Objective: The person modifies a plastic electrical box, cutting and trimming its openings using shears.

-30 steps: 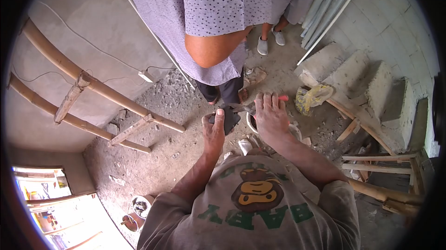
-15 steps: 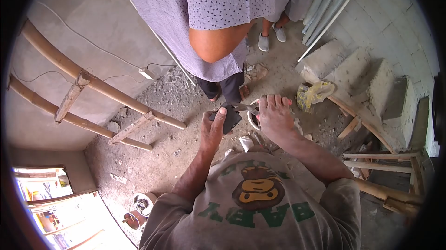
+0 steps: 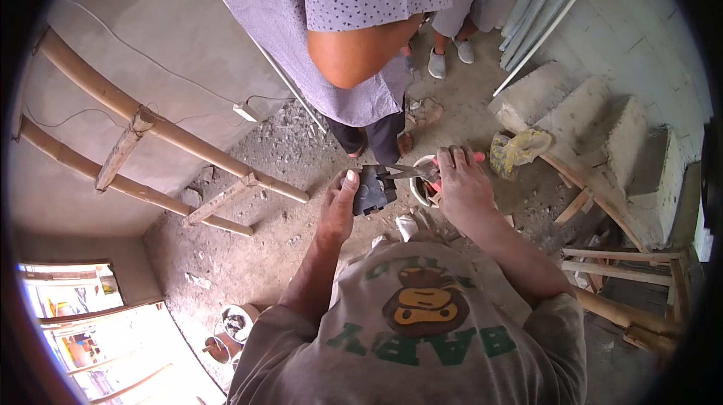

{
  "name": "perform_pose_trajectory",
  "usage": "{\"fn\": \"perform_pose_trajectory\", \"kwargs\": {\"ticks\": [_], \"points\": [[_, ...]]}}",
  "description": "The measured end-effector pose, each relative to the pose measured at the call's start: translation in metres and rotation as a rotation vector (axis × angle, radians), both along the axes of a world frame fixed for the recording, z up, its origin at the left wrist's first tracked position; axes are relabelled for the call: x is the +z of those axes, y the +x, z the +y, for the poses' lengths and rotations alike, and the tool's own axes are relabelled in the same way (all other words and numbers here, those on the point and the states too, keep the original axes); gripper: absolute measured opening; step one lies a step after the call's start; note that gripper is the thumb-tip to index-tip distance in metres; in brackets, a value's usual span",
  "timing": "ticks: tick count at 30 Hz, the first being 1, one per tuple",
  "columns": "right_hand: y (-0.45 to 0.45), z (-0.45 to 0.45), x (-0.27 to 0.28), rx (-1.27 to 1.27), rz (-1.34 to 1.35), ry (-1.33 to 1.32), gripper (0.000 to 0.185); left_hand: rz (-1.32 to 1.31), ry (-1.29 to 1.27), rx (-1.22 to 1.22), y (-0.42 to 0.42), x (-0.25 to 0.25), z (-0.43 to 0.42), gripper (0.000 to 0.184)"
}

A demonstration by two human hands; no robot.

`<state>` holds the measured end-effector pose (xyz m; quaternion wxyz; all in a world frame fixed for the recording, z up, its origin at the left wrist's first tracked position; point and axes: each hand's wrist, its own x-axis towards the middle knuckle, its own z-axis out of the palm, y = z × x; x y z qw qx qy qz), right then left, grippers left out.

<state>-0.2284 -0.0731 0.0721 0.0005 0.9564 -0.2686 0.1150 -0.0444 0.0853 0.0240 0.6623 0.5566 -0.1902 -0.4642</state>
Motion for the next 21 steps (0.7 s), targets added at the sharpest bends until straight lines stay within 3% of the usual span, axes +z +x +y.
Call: {"fn": "perform_pose_trajectory", "kwargs": {"ticks": [3, 4, 6, 9, 10, 13, 16, 21], "points": [[-0.003, 0.002, 0.001, -0.001, -0.018, -0.021, 0.053, 0.05, -0.014, 0.048, -0.004, 0.005, -0.003, 0.053], [-0.004, 0.003, 0.003, 0.0, -0.026, -0.043, 0.052, -0.134, 0.047, 0.092, -0.005, 0.004, -0.003, 0.05], [-0.005, 0.004, 0.015, -0.054, 0.136, 0.182, 0.053, -0.506, 0.167, 0.178, -0.007, 0.0, -0.003, 0.045], [-0.007, 0.004, 0.022, -0.084, 0.264, 0.312, 0.051, -0.532, 0.125, 0.316, -0.007, -0.009, -0.008, 0.04], [-0.008, 0.004, 0.022, -0.084, 0.288, 0.319, 0.051, -0.316, 0.128, 0.264, -0.004, -0.005, -0.007, 0.041], [-0.006, 0.009, 0.022, -0.088, 0.137, 0.215, 0.05, -0.031, -0.029, 0.188, 0.001, -0.01, -0.006, 0.05], [-0.003, 0.009, 0.017, -0.066, 0.026, 0.008, 0.054, 0.083, -0.073, 0.097, -0.001, -0.002, -0.006, 0.058], [0.002, 0.009, 0.014, -0.072, -0.018, -0.076, 0.062, 0.189, -0.086, 0.032, -0.011, 0.008, -0.009, 0.064]]}}
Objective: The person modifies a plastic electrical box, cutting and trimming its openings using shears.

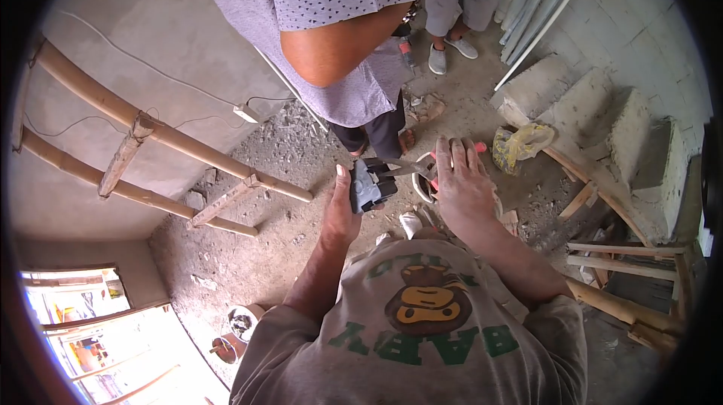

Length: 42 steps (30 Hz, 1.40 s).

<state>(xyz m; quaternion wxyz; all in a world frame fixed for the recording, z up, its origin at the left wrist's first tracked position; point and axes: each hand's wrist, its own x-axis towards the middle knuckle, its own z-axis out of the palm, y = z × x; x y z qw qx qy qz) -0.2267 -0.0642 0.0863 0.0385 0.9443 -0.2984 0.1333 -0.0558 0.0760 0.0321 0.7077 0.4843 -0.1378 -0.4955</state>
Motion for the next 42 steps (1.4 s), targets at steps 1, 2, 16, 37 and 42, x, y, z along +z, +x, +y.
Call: {"fn": "perform_pose_trajectory", "kwargs": {"ticks": [1, 2, 16, 37, 42], "points": [[0.001, 0.001, -0.001, -0.003, -0.009, -0.016, 0.063, 0.008, 0.01, -0.015, -0.002, 0.0, -0.001, 0.065], [0.002, 0.001, -0.002, -0.004, -0.026, -0.013, 0.063, 0.015, 0.02, -0.028, -0.004, 0.0, -0.002, 0.065], [-0.001, -0.004, 0.001, 0.035, 0.073, 0.239, 0.037, 0.027, 0.046, -0.012, -0.01, 0.007, -0.009, 0.057], [-0.021, -0.004, 0.006, 0.004, -0.025, 0.411, 0.045, 0.056, -0.166, 0.027, 0.006, -0.026, -0.004, 0.058], [-0.019, -0.002, 0.01, 0.013, -0.04, 0.211, 0.06, -0.036, -0.267, 0.08, 0.003, -0.015, -0.009, 0.06]]}}
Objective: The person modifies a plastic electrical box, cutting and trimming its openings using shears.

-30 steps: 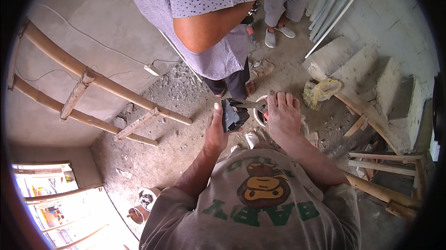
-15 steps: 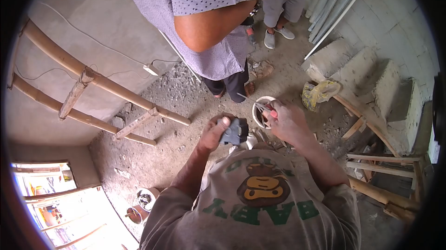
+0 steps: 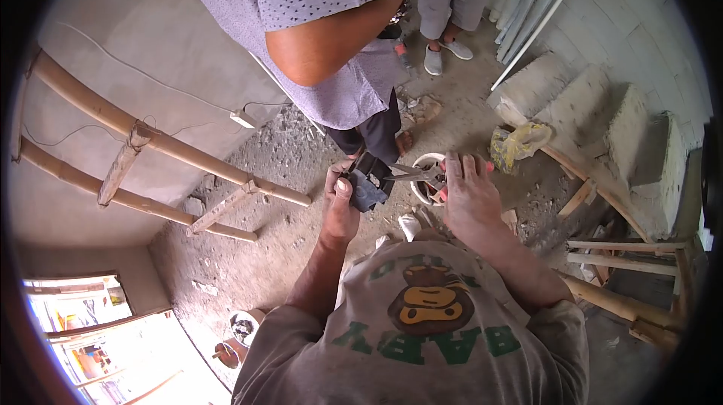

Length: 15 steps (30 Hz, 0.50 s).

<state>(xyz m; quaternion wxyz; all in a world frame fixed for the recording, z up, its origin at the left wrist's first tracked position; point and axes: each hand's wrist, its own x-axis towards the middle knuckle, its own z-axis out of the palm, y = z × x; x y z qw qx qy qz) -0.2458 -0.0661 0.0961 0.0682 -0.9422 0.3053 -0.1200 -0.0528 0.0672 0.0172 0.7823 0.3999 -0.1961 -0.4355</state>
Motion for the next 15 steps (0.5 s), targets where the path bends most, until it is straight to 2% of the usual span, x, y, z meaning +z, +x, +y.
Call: {"fn": "perform_pose_trajectory", "kwargs": {"ticks": [7, 10, 15], "points": [[0.012, 0.002, -0.001, -0.047, 0.074, -0.177, 0.061, -0.147, 0.016, 0.084, -0.007, 0.013, 0.0, 0.058], [0.018, 0.0, -0.003, -0.067, 0.06, -0.234, 0.054, -0.245, 0.078, 0.127, -0.009, 0.014, 0.001, 0.054], [0.02, -0.003, 0.004, -0.008, 0.131, -0.127, 0.043, -0.301, 0.133, 0.184, -0.01, 0.013, 0.002, 0.052]]}}
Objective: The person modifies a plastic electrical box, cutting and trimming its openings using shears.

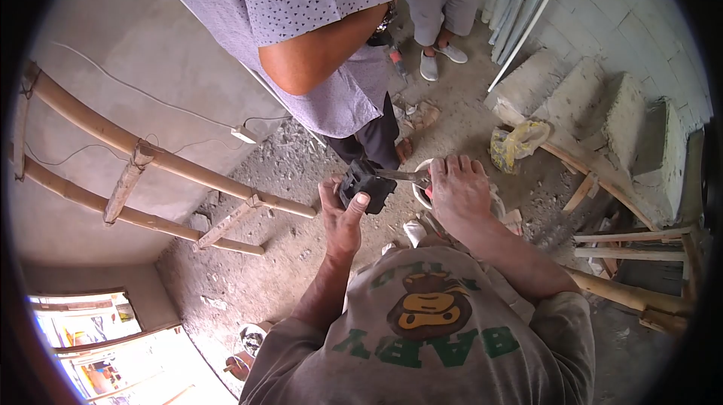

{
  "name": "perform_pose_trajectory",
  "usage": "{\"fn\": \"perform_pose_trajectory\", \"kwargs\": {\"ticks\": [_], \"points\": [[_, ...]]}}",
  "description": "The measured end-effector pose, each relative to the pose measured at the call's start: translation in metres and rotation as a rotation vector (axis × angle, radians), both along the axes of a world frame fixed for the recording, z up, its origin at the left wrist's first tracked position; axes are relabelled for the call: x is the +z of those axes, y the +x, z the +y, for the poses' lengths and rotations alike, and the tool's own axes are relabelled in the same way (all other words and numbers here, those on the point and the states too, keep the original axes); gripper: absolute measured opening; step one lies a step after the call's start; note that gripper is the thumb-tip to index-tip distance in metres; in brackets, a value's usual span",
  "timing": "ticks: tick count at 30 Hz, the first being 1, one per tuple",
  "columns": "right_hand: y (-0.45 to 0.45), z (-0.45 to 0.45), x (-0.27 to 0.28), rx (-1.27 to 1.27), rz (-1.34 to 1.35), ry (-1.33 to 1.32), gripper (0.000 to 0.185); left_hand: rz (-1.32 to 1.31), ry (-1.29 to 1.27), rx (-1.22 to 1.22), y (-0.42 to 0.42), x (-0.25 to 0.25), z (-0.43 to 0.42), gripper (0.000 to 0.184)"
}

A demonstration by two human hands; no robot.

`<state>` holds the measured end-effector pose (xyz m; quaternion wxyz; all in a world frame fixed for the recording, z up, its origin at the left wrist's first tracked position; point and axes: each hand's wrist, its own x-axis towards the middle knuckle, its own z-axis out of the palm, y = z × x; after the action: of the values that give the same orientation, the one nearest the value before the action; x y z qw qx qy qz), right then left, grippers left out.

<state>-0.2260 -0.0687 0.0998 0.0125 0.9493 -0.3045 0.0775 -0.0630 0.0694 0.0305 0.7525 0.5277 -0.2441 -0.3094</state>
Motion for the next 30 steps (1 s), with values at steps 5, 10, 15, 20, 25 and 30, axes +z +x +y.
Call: {"fn": "perform_pose_trajectory", "kwargs": {"ticks": [5, 10, 15, 20, 25, 30], "points": [[-0.009, -0.014, -0.003, 0.119, -0.006, 0.028, 0.037, -0.015, 0.042, -0.104, 0.008, 0.007, 0.004, 0.051], [-0.026, -0.039, 0.022, 0.196, 0.21, 0.499, 0.028, 0.086, 0.033, -0.431, 0.038, 0.011, 0.021, 0.054], [-0.025, -0.029, 0.027, -0.064, 0.115, 0.53, 0.027, 0.257, -0.033, -0.564, 0.057, 0.009, 0.033, 0.065], [-0.025, -0.01, 0.018, 0.034, -0.153, 0.356, 0.026, 0.42, -0.214, -0.398, 0.041, -0.002, 0.016, 0.068], [-0.019, 0.0, 0.026, 0.045, -0.098, 0.138, 0.043, 0.384, -0.207, -0.34, 0.035, -0.002, 0.01, 0.064], [-0.011, 0.002, 0.016, 0.015, -0.071, -0.013, 0.047, 0.337, -0.186, -0.281, 0.027, 0.003, 0.01, 0.062]]}}
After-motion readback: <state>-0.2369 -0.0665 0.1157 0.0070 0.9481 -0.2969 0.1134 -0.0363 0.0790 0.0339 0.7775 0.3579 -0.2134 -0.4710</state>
